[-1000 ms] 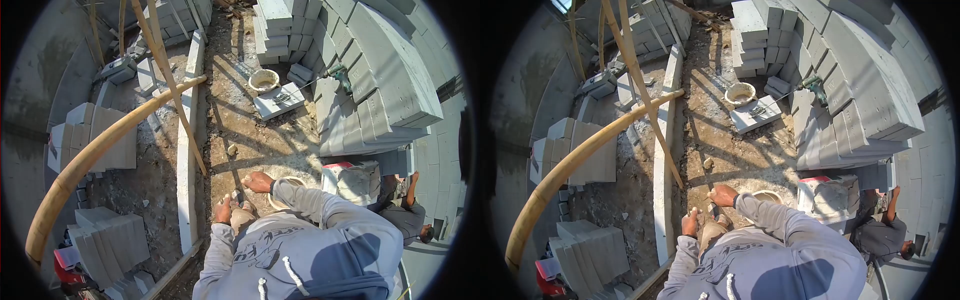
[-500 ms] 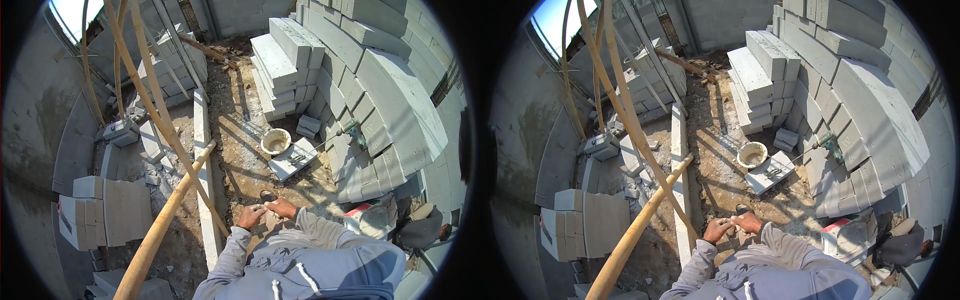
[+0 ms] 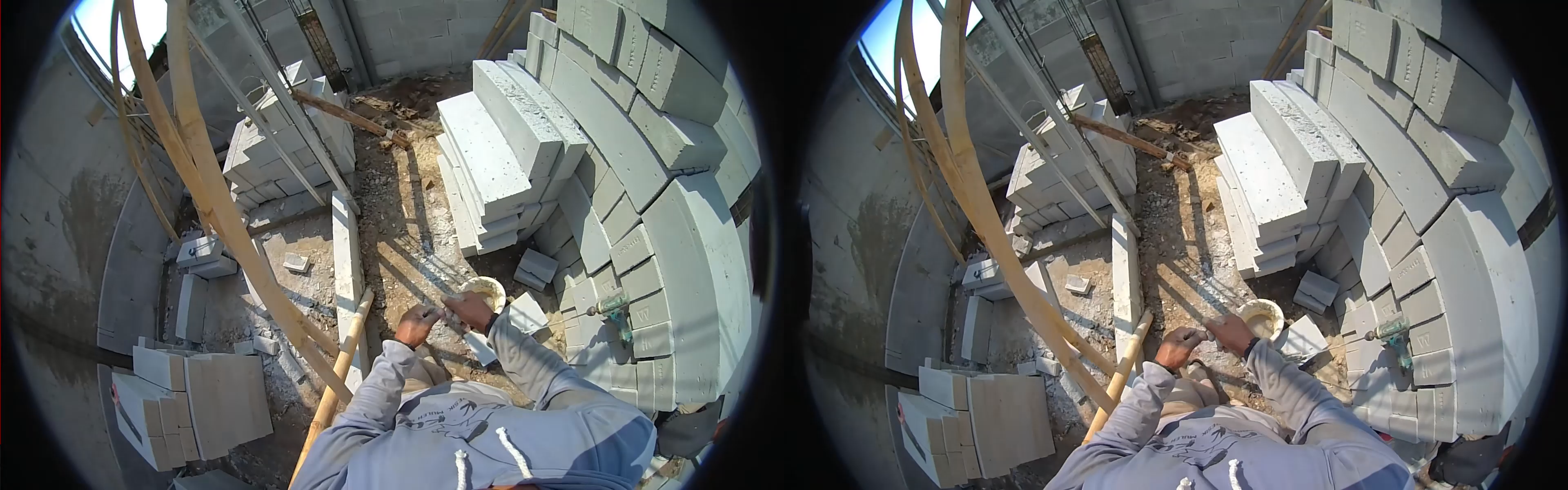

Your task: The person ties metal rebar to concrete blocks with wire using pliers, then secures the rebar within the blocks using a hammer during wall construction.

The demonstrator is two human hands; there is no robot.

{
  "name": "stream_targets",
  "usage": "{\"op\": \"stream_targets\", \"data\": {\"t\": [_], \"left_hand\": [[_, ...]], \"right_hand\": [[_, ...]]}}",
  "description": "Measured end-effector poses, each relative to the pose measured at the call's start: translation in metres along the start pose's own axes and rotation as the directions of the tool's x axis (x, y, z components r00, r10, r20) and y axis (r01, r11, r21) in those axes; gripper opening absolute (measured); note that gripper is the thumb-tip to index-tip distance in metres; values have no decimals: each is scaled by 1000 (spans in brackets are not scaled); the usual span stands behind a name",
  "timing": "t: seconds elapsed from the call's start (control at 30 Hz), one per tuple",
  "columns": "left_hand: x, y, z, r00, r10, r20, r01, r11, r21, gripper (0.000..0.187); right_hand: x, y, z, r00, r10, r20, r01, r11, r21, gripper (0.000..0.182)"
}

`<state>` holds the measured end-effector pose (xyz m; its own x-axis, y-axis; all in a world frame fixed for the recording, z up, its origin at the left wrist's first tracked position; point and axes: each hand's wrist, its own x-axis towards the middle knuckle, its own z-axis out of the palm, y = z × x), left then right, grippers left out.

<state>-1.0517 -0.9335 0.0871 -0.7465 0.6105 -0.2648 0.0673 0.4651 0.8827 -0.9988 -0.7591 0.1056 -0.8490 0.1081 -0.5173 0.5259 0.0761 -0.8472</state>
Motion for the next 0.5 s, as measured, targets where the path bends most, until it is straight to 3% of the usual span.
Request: {"op": "stream_targets", "data": {"t": [0.03,0.1,0.13,0.17,0.23,0.27,0.3,0.37,0.43,0.47,0.5], "left_hand": [[38,-32,3,995,91,39,-89,995,-43,35],[90,-25,-15,984,163,73,-166,985,38,34],[112,-14,-25,987,34,154,-23,997,-76,34],[147,-9,-39,955,35,294,-50,998,45,34],[201,-15,-56,925,270,268,-297,953,65,34],[232,-20,-62,896,279,347,-281,959,-45,34],[249,4,-80,913,83,400,-133,986,99,35],[291,3,-95,913,182,364,-179,983,-42,35],[336,17,-120,897,116,426,-178,978,110,33],[360,7,-127,889,198,413,-228,973,25,31],[379,9,-139,900,185,395,-232,970,73,29]], "right_hand": [[11,-18,-7,999,37,-33,-35,999,33,41],[68,-3,-19,983,104,-153,-105,994,3,39],[97,14,-24,980,10,-198,0,999,50,37],[115,12,-35,980,81,-179,-72,996,56,34],[149,-20,-44,972,21,-234,-38,997,-67,30],[156,-28,-47,961,22,-277,17,990,140,28],[180,-26,-51,931,39,-362,8,992,126,29],[197,-80,-62,932,55,-358,23,977,210,28],[230,-111,-77,942,16,-336,48,982,182,28],[251,-122,-85,942,-20,-335,40,998,53,27],[274,-128,-86,905,-97,-414,67,994,-85,26]]}}
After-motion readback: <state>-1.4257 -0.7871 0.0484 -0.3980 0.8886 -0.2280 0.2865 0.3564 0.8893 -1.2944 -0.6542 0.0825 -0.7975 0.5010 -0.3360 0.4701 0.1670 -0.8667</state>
